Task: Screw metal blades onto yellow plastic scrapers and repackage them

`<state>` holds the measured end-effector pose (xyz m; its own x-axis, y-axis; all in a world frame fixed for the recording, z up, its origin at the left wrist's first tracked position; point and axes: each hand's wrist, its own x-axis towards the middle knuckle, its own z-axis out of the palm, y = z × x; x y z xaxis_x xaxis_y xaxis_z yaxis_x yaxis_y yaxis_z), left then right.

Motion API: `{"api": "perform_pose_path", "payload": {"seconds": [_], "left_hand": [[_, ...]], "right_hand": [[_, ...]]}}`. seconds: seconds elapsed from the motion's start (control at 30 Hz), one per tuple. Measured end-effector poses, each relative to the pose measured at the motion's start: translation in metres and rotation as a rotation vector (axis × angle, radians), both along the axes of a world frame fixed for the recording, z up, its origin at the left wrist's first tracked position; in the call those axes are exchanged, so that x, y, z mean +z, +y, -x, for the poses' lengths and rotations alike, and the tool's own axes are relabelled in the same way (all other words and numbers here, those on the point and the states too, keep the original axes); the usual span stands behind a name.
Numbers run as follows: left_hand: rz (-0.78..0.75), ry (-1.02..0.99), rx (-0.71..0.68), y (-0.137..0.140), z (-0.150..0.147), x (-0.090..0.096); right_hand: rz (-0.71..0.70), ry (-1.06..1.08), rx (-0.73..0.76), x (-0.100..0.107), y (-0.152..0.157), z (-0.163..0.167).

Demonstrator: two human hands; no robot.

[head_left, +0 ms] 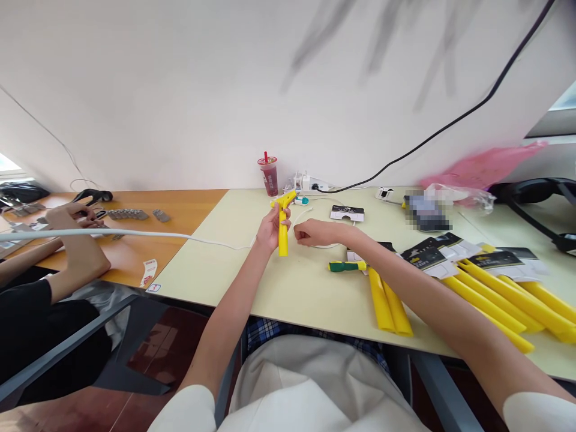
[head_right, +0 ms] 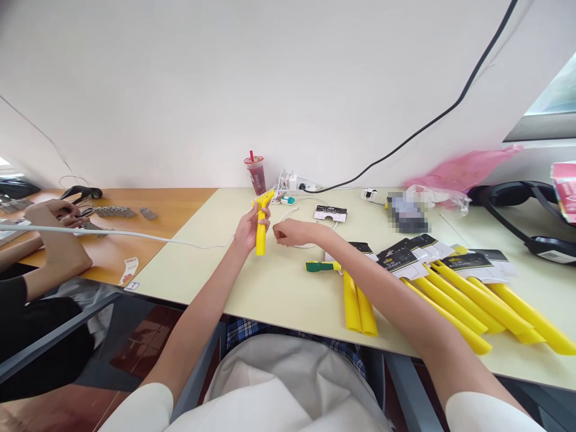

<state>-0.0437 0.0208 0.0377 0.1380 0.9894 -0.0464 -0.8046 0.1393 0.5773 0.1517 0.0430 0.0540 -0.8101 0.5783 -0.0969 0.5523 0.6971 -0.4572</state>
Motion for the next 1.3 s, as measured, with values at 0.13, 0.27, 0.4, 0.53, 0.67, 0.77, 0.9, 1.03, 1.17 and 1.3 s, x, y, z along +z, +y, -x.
{"api": "perform_pose_path", "payload": {"seconds": [0.13, 0.27, 0.4, 0.53, 0.67, 0.77, 0.9, 1.03, 1.17, 1.3], "left_hand": [[-0.015, 0.059, 0.016, 0.003, -0.006, -0.010], [-0.043, 0.190, -0.009, 0.006, -0.019, -0.028], [-0.070, 0.283, -0.089, 0.002, -0.033, -0.041], [-0.068, 0.327, -0.142, -0.004, -0.041, -0.044], [-0.108, 0.343, -0.169, -0.009, -0.043, -0.041], [-0.126, 0.362, -0.178, -0.012, -0.044, -0.038], [-0.142, 0.387, -0.185, -0.014, -0.045, -0.036], [-0.164, 0.399, -0.195, -0.015, -0.046, -0.036], [-0.165, 0.400, -0.192, -0.016, -0.047, -0.036], [-0.139, 0.397, -0.190, -0.017, -0.047, -0.035]], "right_hand": [[0.055, 0.025, -0.053, 0.032, 0.005, -0.030], [0.029, 0.157, -0.147, 0.058, 0.007, -0.057], [-0.114, 0.229, -0.214, 0.066, 0.010, -0.067], [-0.195, 0.241, -0.200, 0.063, 0.012, -0.063], [-0.211, 0.245, -0.161, 0.061, 0.007, -0.056], [-0.206, 0.238, -0.134, 0.060, 0.003, -0.052], [-0.202, 0.199, -0.123, 0.058, 0.001, -0.048], [-0.215, 0.209, -0.099, 0.055, 0.004, -0.046], [-0.219, 0.230, -0.065, 0.050, 0.008, -0.046], [-0.183, 0.235, -0.047, 0.046, 0.012, -0.049]]}}
